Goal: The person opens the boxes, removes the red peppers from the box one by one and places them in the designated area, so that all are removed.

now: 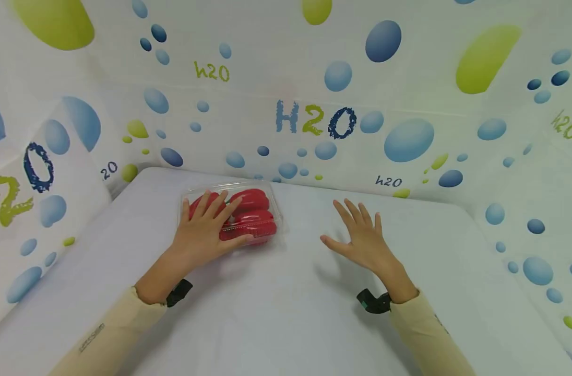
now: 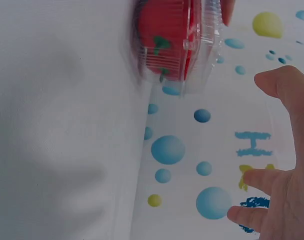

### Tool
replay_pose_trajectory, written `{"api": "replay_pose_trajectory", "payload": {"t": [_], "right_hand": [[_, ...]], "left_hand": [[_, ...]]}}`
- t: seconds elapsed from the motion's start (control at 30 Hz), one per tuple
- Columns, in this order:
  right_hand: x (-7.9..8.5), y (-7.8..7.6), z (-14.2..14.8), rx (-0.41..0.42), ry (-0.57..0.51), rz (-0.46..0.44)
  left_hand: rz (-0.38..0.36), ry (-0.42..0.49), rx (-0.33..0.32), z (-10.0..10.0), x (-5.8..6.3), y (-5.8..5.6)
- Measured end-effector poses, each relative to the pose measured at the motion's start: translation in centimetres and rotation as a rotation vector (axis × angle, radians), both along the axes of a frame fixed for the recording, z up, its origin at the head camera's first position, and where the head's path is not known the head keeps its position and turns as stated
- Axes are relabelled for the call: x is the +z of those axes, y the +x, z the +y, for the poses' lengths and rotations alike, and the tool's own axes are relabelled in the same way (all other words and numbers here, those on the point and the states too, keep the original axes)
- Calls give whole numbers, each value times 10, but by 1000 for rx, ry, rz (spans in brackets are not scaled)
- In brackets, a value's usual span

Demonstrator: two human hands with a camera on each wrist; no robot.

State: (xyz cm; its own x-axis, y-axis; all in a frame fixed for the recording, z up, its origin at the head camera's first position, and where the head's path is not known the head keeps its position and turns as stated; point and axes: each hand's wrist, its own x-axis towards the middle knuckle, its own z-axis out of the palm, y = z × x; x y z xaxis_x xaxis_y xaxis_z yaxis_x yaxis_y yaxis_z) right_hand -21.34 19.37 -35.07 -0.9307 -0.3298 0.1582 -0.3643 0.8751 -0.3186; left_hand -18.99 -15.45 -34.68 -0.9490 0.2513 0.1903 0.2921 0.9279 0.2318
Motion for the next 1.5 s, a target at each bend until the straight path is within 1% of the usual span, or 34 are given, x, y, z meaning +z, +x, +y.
{"api": "replay_pose_trajectory", "payload": {"t": [0.13,0.23,0.4,0.5,0.67,0.87,1.0,1.2,1.37,1.5], "right_hand": [[-2,1,2,-4,-3,2],[-3,0,0,4,-7,0],[-6,-3,-4,24,-17,-6],[-8,-4,-7,40,-30,17],[-12,-6,-13,71,-64,63],[-14,-6,-23,91,-89,50],[-16,-7,-29,106,-100,64],[-19,-8,-35,140,-124,118],[-23,-7,-42,146,-159,91],[-27,-8,-49,175,-171,66]], "left_hand": [[-3,-16,-5,3,-1,-2],[2,-24,-1,3,-1,-2],[36,-18,0,1,-2,1],[51,-18,1,0,-4,2],[47,-32,2,-1,-9,2],[82,-38,1,0,-15,3],[102,-42,6,0,-16,4],[106,-55,8,-1,-17,4],[112,-56,2,-2,-17,4],[125,-61,4,-4,-17,5]]}}
